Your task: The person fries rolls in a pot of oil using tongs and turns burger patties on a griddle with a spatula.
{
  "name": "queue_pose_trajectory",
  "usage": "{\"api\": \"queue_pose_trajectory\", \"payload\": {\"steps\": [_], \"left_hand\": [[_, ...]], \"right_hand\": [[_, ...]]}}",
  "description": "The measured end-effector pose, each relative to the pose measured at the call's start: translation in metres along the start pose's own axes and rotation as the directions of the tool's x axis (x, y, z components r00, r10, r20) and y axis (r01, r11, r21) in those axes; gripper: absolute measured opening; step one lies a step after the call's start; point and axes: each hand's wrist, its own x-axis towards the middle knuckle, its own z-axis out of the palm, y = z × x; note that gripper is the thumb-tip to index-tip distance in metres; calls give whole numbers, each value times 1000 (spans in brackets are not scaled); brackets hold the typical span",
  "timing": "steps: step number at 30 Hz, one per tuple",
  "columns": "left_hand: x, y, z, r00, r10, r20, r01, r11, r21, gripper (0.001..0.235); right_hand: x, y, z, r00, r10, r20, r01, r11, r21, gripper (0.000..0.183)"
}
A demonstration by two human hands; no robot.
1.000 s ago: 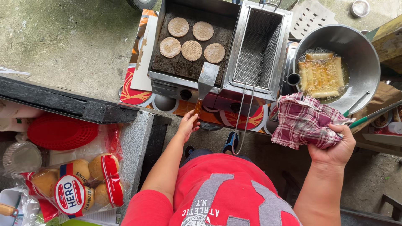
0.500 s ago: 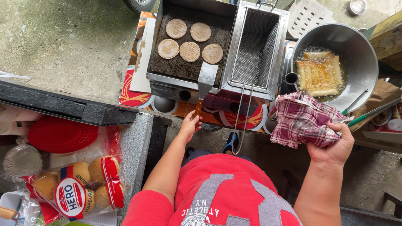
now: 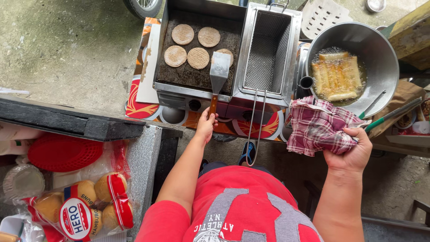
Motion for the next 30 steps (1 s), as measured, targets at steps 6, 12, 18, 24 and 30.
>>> {"api": "queue_pose_trajectory", "payload": {"steps": [6, 12, 18, 24, 30], "left_hand": [[9, 3, 3, 998, -68, -17, 67, 995, -75, 44], [-25, 32, 12, 976, -11, -219, 59, 975, 215, 47], [-158, 63, 75, 849, 498, 173, -522, 744, 418, 37], [-215, 82, 142, 739, 117, 663, -393, 874, 284, 84], [-175, 25, 177, 838, 162, 520, -175, 984, -25, 73]], "right_hand": [[-3, 0, -6, 999, -14, -30, 14, 1000, -10, 53], [-5, 27, -23, 999, 20, -27, -20, 1000, -13, 41], [-29, 89, -16, 999, 50, 5, -49, 990, -131, 37], [-50, 114, -4, 988, 122, 90, -97, 967, -237, 47], [11, 55, -72, 861, 288, 420, -344, 937, 62, 43]]}}
